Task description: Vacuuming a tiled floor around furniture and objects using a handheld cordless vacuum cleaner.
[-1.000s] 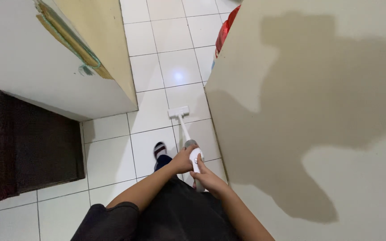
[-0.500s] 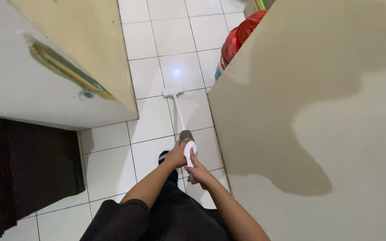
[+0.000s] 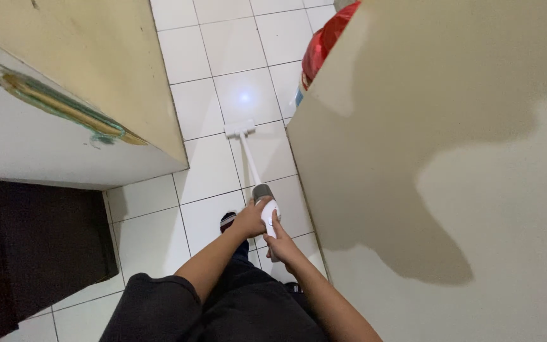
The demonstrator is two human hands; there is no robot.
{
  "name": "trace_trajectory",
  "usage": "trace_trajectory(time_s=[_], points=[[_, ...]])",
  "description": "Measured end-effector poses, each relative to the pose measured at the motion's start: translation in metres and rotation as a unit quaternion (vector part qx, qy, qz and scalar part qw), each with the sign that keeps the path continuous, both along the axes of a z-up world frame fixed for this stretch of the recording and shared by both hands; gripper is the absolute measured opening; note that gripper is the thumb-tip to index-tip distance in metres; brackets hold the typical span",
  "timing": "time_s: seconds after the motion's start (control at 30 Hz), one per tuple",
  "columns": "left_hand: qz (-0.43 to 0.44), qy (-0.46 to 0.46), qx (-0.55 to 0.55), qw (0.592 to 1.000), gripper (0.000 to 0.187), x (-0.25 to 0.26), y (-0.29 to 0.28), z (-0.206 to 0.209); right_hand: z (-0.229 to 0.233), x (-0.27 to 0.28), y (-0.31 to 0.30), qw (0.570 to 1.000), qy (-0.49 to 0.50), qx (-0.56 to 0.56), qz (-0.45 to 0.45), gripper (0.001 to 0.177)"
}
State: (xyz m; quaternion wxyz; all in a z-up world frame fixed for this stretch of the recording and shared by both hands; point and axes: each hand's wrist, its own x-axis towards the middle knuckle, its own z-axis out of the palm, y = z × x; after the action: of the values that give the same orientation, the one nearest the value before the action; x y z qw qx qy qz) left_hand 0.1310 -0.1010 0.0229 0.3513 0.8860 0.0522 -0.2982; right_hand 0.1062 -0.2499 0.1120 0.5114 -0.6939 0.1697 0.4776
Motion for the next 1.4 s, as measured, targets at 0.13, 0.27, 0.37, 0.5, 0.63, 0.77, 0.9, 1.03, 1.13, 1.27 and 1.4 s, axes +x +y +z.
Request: trace_trajectory(time_s=[0.13, 0.27, 0.37, 0.5, 0.63, 0.77, 0.9, 1.03, 1.13, 1.27, 1.4], points=[[-0.002, -0.005, -0.015, 1.000, 0.095, -0.035, -0.057, 0.015, 0.025, -0.031, -0.062, 1.000, 0.011, 0.016, -0.010, 0.089], [0.022, -0.023, -0.067, 0.997, 0.089, -0.062, -0.113, 0.026, 0.028, -0.057, -0.123, 0.999, 0.007, 0.037, -0.002, 0.088], [0.014, -0.003, -0.078, 0.997, 0.094, -0.083, -0.157, 0.043, 0.050, -0.080, -0.160, 1.000, 0.001, 0.001, 0.018, 0.088], [0.003, -0.059, -0.125, 0.990, 0.088, -0.092, -0.184, 0.037, 0.000, -0.091, -0.200, 0.997, -0.041, 0.050, 0.042, 0.092], [0.023, -0.009, -0.101, 0.995, 0.094, -0.082, -0.191, 0.041, 0.005, -0.083, -0.201, 0.999, -0.002, 0.037, 0.009, 0.088], [0.004, -0.019, -0.065, 0.998, 0.097, -0.058, -0.180, 0.002, -0.016, -0.057, -0.186, 1.000, -0.020, -0.004, 0.020, 0.082], [0.022, 0.010, -0.044, 0.999, 0.095, -0.020, -0.149, 0.002, -0.010, -0.015, -0.151, 1.000, -0.007, 0.010, 0.008, 0.079], [0.022, 0.047, -0.015, 0.999, 0.093, 0.039, -0.117, 0.002, -0.020, 0.041, -0.116, 0.999, 0.003, 0.034, -0.011, 0.078], [0.010, 0.056, 0.004, 0.998, 0.094, 0.075, -0.094, 0.003, -0.032, 0.078, -0.088, 1.000, -0.008, 0.021, -0.005, 0.077], [-0.002, 0.063, 0.054, 0.997, 0.090, 0.101, -0.074, 0.002, -0.036, 0.101, -0.062, 1.000, -0.008, -0.008, -0.023, 0.077], [-0.040, 0.039, 0.068, 0.996, 0.093, 0.098, -0.060, 0.012, -0.016, 0.094, -0.052, 0.999, -0.003, 0.004, -0.038, 0.077]])
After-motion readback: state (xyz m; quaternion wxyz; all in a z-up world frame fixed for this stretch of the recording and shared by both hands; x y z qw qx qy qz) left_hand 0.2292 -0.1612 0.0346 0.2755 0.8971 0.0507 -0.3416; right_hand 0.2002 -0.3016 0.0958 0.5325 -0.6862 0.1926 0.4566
